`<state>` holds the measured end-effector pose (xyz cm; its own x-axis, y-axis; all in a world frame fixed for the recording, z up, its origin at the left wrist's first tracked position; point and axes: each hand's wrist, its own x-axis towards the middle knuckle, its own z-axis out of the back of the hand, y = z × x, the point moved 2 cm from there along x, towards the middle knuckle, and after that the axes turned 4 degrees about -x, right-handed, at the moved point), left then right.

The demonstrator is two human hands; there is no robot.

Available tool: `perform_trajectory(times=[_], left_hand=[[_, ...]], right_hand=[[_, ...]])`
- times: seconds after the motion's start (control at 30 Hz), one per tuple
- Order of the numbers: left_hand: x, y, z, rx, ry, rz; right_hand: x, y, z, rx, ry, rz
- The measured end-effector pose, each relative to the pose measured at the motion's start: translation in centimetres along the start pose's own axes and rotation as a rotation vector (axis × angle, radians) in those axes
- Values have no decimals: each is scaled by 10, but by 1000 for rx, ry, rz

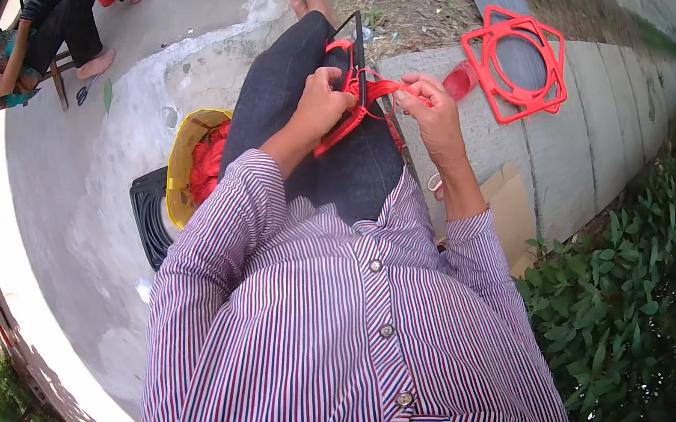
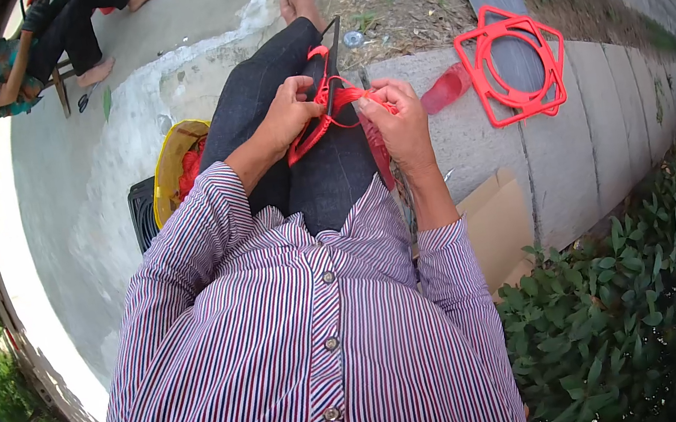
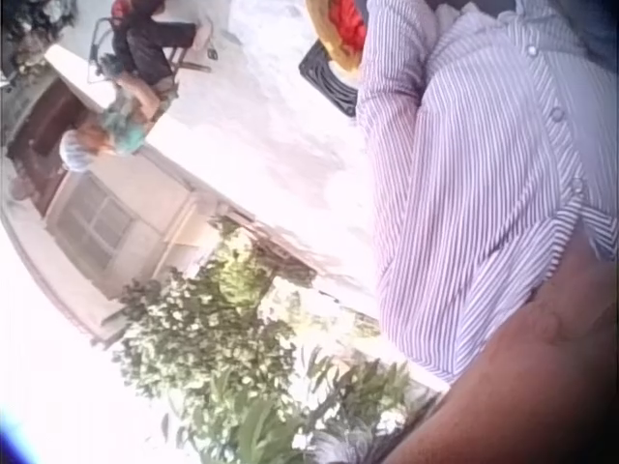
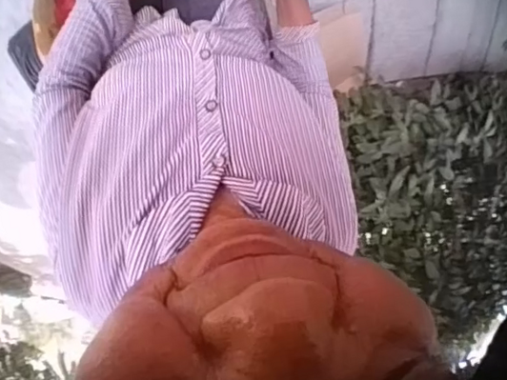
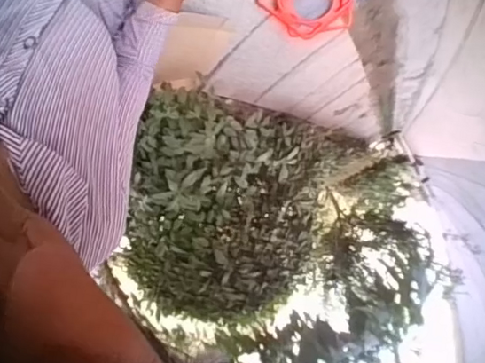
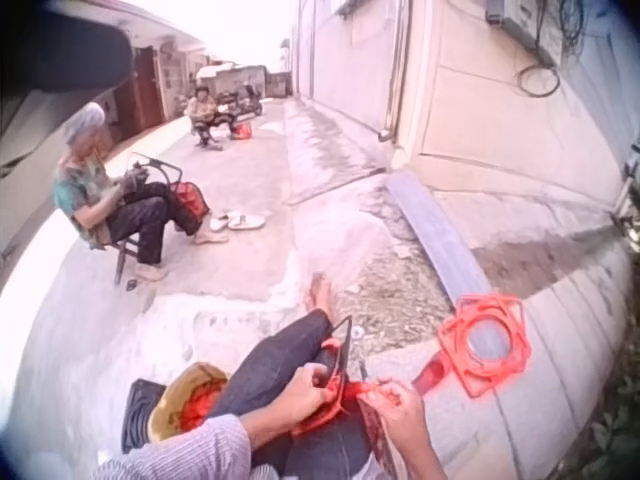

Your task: The recorder is wrapping red string around a red plastic star-shaped frame to create a decoration.

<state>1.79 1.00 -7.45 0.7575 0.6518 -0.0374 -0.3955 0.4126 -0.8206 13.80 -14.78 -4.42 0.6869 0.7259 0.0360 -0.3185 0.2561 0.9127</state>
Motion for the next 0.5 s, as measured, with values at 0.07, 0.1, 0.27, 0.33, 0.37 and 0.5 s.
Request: perform_trajectory(times=[0.07, 0.1, 0.27, 0.33, 0.37, 0.5], left_hand=[[0, 11, -18, -816, 284, 502], [-1, 9, -19, -823, 279, 505], [-27, -6, -14, -887, 306, 489], [-41, -12, -15, -868, 309, 461], [-49, -13, -14, -843, 297, 433], [-59, -19, -10, -842, 304, 427]], right_hand=[[-6, 21, 26, 429, -72, 14], [-11, 35, 31, 425, -65, 13], [-42, 82, 36, 342, 294, 212], [-54, 85, 38, 577, 262, 195], [-57, 89, 41, 580, 270, 193], [-64, 118, 58, 1435, 252, 57]])
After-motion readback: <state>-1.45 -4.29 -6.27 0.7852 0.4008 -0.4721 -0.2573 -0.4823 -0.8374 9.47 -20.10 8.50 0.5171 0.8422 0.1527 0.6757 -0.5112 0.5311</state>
